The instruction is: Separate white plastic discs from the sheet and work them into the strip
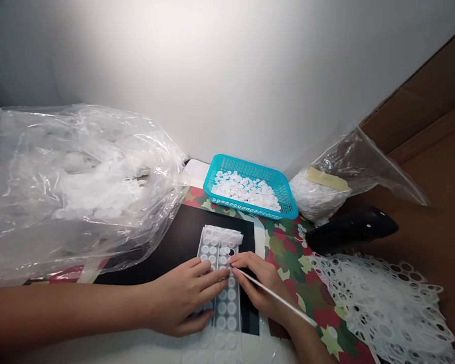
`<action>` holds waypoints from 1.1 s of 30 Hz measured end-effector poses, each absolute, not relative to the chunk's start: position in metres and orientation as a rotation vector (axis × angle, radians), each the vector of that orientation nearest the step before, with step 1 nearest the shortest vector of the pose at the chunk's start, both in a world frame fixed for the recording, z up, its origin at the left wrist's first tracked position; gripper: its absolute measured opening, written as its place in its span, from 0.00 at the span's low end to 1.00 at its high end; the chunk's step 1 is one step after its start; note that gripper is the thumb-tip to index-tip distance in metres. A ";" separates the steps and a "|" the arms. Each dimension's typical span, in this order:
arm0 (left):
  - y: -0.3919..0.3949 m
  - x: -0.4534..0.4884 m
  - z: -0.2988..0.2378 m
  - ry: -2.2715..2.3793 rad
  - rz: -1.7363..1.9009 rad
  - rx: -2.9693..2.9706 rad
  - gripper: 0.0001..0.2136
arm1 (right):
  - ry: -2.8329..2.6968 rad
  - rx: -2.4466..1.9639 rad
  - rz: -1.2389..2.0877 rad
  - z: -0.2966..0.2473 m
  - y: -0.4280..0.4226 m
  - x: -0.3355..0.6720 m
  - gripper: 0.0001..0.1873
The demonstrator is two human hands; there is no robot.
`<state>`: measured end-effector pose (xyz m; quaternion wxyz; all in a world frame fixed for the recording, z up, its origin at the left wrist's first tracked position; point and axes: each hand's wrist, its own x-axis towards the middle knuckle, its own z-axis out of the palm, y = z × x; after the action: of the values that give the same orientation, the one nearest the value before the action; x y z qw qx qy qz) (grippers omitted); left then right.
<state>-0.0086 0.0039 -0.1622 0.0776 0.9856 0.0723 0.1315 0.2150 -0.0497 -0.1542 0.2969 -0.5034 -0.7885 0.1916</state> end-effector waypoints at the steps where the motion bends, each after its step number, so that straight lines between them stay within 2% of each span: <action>1: 0.004 -0.009 -0.162 0.218 0.391 2.951 0.21 | -2.095 -1.333 0.512 -0.154 -0.050 0.215 0.06; 33: 0.002 -0.008 -0.164 0.234 0.423 2.982 0.21 | -2.110 -1.397 0.579 -0.152 -0.050 0.212 0.06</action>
<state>-0.0082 0.0024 -0.1638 0.0603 0.9853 0.0772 0.1396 0.2121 -0.0502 -0.1523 0.2695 -0.5182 -0.7828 0.2149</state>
